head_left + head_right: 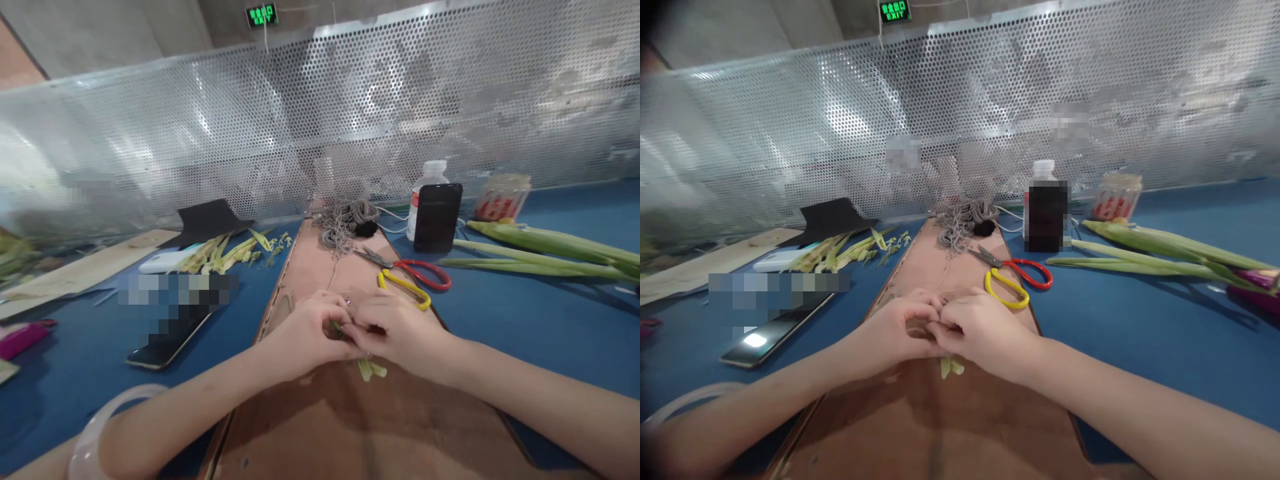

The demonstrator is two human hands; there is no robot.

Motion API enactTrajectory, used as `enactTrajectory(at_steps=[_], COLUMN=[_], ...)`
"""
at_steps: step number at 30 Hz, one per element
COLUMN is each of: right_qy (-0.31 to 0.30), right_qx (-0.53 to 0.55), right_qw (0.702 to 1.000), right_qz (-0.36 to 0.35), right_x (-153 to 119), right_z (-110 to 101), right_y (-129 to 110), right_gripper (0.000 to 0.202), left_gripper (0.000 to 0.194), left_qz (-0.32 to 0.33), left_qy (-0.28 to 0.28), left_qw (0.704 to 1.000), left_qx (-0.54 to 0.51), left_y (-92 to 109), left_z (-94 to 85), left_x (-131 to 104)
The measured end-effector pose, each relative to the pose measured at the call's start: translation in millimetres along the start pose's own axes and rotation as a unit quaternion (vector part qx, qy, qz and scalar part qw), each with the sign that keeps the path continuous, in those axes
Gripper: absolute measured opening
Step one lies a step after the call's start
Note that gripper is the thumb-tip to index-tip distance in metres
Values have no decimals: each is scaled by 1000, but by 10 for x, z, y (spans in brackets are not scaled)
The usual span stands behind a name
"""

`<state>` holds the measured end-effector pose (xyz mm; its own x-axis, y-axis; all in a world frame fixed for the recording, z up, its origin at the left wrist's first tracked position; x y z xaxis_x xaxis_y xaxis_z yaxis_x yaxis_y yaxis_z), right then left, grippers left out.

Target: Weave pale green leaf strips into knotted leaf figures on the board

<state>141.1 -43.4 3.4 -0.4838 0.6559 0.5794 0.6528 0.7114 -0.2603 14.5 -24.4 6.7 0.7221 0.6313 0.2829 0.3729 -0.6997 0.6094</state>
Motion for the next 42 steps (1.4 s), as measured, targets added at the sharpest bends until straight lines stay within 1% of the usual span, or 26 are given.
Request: enactTrajectory(at_steps=[4,6,8,10,12,14,16,18,20,22,24,26,29,33,36,40,42], right_qy=[-13,-40,-75,-84,-68,-108,-161,-201,-217,-232,-262,-283,-279,-295,-304,-290,-250], right_qx=[8,10,-18,-93,-202,-322,-407,-443,-450,-445,-434,-421,-415,-405,-400,-424,-468], right_qw=[1000,999,996,987,970,935,894,867,855,849,848,847,841,833,825,816,809], right_qz=[1,10,48,99,117,104,92,103,143,166,153,162,206,235,260,265,252], right_x=[3,16,37,56,60,35,-10,-51,-67,-58,-31,4,67,133,161,172,157], right_z=[-16,-42,-84,-162,-260,-313,-341,-361,-391,-415,-415,-409,-397,-378,-412,-500,-586], right_y=[-34,-33,25,151,308,476,627,730,782,784,753,726,714,724,703,545,418], right_gripper=[37,37,34,29,22,27,35,37,38,39,34,27,23,24,26,23,21], left_gripper=[14,14,16,18,17,15,12,11,10,10,10,11,12,14,17,20,20], left_qz=[-10,-30,-58,-81,-80,-62,-45,-37,-31,-27,-23,-16,2,16,41,63,61], left_qy=[-9,-22,-27,-34,-41,-44,-46,-56,-59,-60,-61,-65,-75,-72,-67,-74,-74], left_qw=[1000,998,994,990,990,992,994,994,993,993,993,993,991,991,991,991,991], left_qx=[-26,-58,-91,-109,-107,-100,-93,-91,-93,-95,-98,-102,-109,-116,-107,-95,-91], left_y=[-3,-14,-32,-45,-42,-25,-7,3,6,4,-3,-10,-22,-62,-83,-88,-88], left_z=[-2,5,10,14,7,-9,-27,-38,-48,-55,-61,-64,-74,-104,-129,-148,-157], left_x=[-2,-6,-10,-10,-1,13,24,29,29,28,25,22,16,8,9,10,4])
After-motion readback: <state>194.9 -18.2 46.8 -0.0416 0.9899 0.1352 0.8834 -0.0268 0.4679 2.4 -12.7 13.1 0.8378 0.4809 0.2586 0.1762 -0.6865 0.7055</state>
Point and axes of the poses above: each hand's wrist, its own x-axis towards the middle knuckle, its own z-axis out of the palm, y = z × x, the point moved 3 cm from there along x, towards the middle knuckle, and after that the axes turned 4 degrees about z, right-handed, at the moved point
